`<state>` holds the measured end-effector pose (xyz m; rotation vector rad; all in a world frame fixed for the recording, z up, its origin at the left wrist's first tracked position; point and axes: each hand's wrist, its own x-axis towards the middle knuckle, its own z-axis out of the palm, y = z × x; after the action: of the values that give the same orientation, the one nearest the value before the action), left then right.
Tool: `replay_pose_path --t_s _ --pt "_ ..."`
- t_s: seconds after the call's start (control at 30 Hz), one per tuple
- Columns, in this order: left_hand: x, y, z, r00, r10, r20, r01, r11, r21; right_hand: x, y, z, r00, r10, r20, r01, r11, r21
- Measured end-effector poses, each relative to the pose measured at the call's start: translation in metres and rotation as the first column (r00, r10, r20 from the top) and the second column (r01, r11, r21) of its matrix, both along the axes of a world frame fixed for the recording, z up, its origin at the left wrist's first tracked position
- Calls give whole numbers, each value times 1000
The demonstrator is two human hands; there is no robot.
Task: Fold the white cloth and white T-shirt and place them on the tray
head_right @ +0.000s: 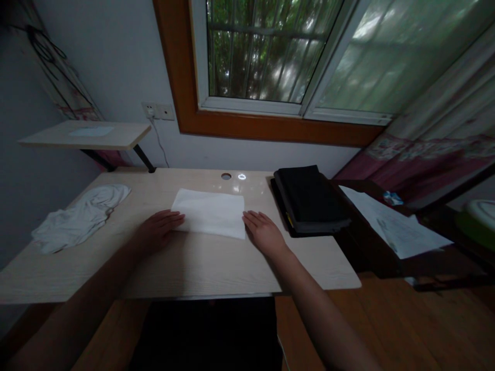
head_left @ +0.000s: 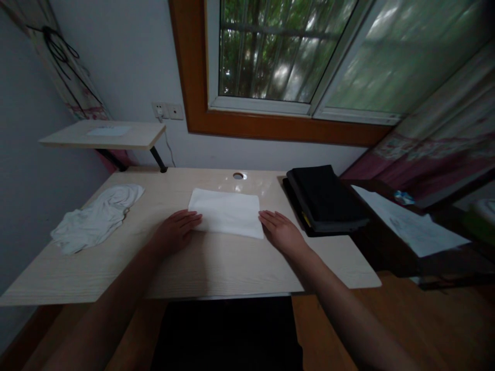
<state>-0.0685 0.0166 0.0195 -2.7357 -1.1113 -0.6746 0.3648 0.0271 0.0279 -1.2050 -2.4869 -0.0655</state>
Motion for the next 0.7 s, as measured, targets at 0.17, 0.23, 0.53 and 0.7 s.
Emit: replay_pose_path --t_s 0.17,0.23,0.53,0.7 --pt "-1 0 5 994 -100 46 100 995 -7 10 0 2 990 -85 -109 86 996 4" --pt "9 6 8 996 -75 57 75 997 1 -1 0 4 983 -110 -146 111 994 2" --pt "89 43 11 974 228 -10 -229 973 -42 -120 37 11 974 -181 -132 166 979 -121" --pt "90 62 -7 937 346 -43 -349 933 -85 -154 51 -2 979 -197 -52 182 961 -206"
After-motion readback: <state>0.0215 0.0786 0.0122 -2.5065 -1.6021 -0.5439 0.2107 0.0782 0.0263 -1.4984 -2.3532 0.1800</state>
